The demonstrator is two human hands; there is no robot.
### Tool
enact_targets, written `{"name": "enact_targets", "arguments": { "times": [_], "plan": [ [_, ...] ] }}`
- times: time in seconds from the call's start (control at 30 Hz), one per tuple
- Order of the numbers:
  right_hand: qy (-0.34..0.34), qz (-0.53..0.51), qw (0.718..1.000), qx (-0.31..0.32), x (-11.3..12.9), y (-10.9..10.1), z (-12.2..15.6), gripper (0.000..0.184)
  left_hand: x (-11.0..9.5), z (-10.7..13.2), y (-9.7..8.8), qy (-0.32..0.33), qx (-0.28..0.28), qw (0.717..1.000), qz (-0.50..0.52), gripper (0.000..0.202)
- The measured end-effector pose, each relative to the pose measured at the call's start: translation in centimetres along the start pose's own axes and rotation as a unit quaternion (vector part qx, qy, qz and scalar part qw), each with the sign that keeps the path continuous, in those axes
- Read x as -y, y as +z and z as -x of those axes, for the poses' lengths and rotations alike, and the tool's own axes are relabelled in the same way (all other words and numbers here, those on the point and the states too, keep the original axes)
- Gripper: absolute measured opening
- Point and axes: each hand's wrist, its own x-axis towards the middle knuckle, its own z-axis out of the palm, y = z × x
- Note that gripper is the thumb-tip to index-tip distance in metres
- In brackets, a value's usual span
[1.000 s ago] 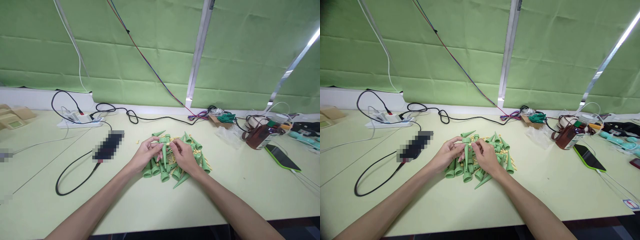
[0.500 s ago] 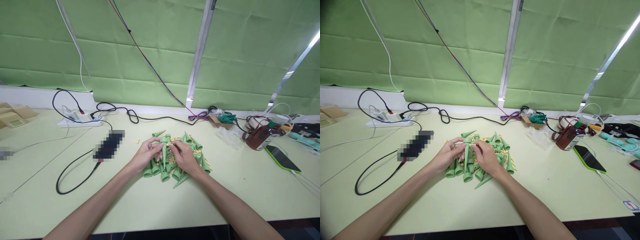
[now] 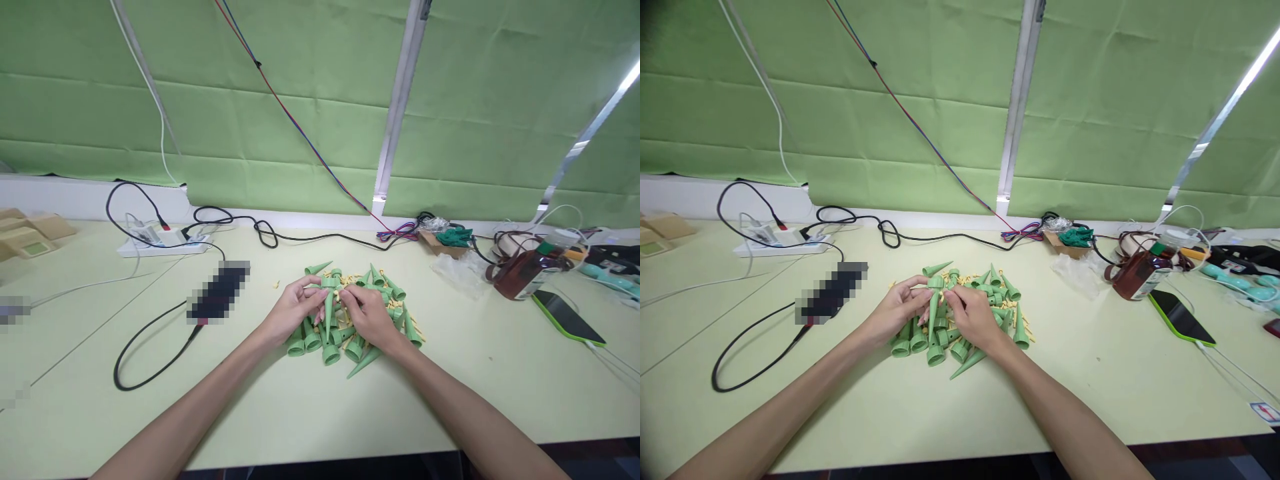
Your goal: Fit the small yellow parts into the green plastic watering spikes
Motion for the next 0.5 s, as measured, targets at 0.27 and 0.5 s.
{"name": "enact_targets", "arguments": {
  "times": [0.27, 0.5],
  "plan": [
    [0.003, -0.003, 1.0, 0.002, 0.15, -0.08, -0.04, 0.038, 0.28, 0.0, -0.2, 0.002, 0.004, 1.0, -0.014, 0.036],
    [0.003, -0.017, 1.0, 0.015, 0.39, -0.28, -0.03, 0.035, 0.3, 0.0, -0.04, -0.026, -0.008, 1.0, 0.002, 0.041]
  ]
}}
